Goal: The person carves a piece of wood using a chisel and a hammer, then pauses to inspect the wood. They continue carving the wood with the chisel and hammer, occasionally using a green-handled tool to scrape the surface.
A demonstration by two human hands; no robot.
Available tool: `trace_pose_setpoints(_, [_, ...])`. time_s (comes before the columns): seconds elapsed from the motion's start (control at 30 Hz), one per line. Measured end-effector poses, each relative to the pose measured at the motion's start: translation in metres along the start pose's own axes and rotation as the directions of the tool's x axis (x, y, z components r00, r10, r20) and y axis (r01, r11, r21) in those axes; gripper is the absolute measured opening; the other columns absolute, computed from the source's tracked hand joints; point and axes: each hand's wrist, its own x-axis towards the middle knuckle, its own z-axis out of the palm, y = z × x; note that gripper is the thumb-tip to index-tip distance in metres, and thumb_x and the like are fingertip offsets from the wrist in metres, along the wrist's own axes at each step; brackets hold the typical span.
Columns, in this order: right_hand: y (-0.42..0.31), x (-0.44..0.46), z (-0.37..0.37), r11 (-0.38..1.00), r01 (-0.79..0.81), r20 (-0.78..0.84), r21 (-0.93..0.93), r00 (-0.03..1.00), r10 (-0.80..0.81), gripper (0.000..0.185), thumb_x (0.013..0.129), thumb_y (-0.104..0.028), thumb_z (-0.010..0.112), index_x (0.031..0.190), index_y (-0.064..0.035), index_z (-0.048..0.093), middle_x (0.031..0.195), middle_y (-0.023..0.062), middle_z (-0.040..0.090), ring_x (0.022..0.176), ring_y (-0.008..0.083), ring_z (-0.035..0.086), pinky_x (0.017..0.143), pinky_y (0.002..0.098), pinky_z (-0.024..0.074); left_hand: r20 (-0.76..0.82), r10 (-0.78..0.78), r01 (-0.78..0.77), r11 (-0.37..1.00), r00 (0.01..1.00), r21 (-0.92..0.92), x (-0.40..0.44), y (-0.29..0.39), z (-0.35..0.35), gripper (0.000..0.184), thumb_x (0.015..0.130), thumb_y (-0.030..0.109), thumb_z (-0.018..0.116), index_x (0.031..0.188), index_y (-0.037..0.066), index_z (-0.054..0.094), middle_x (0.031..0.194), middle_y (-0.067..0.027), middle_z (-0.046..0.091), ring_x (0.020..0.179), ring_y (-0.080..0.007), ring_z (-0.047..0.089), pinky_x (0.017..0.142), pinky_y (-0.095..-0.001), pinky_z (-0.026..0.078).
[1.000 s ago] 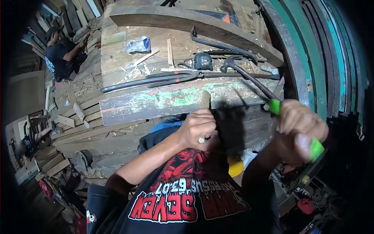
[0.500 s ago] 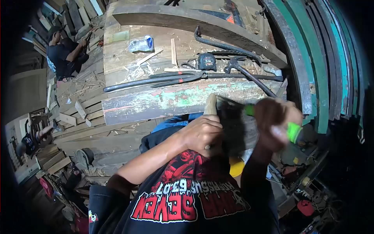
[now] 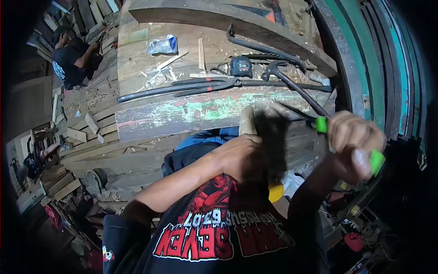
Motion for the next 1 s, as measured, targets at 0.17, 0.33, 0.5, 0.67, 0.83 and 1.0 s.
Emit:
trace_pose_setpoints(0.17, [-0.008,0.003,0.000,0.984,0.014,0.040,0.175,0.999,-0.022,0.019,0.083,-0.014,0.062,0.071,-0.0151,0.047,0.058,-0.0009,0.047,0.043,0.0104,0.038,0.045,0.0254,0.0341,0.060,-0.153,0.164,0.877,0.986,-0.452,-0.010,-0.020,0.028,0.017,0.082,0.026,0.071,0.076,0.011,0.065,0.076,-0.0103,0.066,0.071,-0.0306,0.063,0.066,-0.0438,0.049])
trace_pose_setpoints(0.33, [0.050,-0.059,0.015,0.974,-0.145,-0.122,0.174,0.978,0.167,0.016,0.084,-0.014,0.071,0.083,-0.0147,0.054,0.088,0.0013,0.057,0.069,0.0134,0.054,0.052,0.0324,0.0388,0.141,-0.167,0.187,0.971,0.976,-0.146,-0.018,-0.024,0.043,0.019,0.073,0.029,0.075,0.078,0.015,0.062,0.073,-0.0032,0.060,0.070,-0.0251,0.062,0.068,-0.0402,0.047])
trace_pose_setpoints(0.5, [-0.020,-0.002,-0.012,0.993,0.009,0.266,0.116,0.963,-0.039,0.017,0.082,-0.007,0.069,0.081,-0.0164,0.055,0.075,-0.0027,0.055,0.057,0.0101,0.049,0.052,0.0347,0.0423,0.079,-0.035,0.036,0.999,0.996,-0.011,-0.008,-0.013,0.030,0.011,0.078,0.023,0.071,0.080,0.012,0.069,0.075,-0.0095,0.065,0.070,-0.0302,0.064,0.065,-0.0435,0.048])
trace_pose_setpoints(0.67, [0.029,-0.051,0.017,0.994,-0.100,-0.053,0.038,0.993,0.102,0.015,0.091,-0.007,0.068,0.082,-0.0063,0.055,0.075,0.0057,0.057,0.061,0.0154,0.054,0.056,0.0322,0.0443,0.098,-0.034,0.034,0.999,0.995,0.003,-0.005,-0.007,0.027,0.013,0.076,0.025,0.072,0.080,0.013,0.068,0.074,-0.0083,0.065,0.071,-0.0307,0.063,0.067,-0.0432,0.048])
trace_pose_setpoints(0.83, [0.055,-0.041,-0.002,0.988,-0.079,-0.036,0.134,0.996,0.085,0.020,0.089,-0.015,0.073,0.083,-0.0100,0.055,0.066,0.0025,0.053,0.054,0.0151,0.050,0.050,0.0313,0.0415,0.221,-0.067,0.048,0.995,0.973,0.088,0.001,-0.010,0.013,0.021,0.072,0.032,0.075,0.082,0.015,0.067,0.076,-0.0041,0.062,0.073,-0.0291,0.061,0.070,-0.0413,0.048])
trace_pose_setpoints(1.0, [-0.041,0.000,-0.004,0.983,0.135,0.051,0.128,0.988,-0.143,0.034,0.087,-0.009,0.074,0.069,-0.0142,0.046,0.060,-0.0018,0.054,0.047,0.0109,0.051,0.043,0.0252,0.0364,0.109,-0.060,0.054,0.997,0.992,0.061,0.000,-0.006,0.024,0.020,0.067,0.032,0.074,0.076,0.016,0.067,0.070,-0.0079,0.060,0.072,-0.0314,0.059,0.067,-0.0433,0.046])
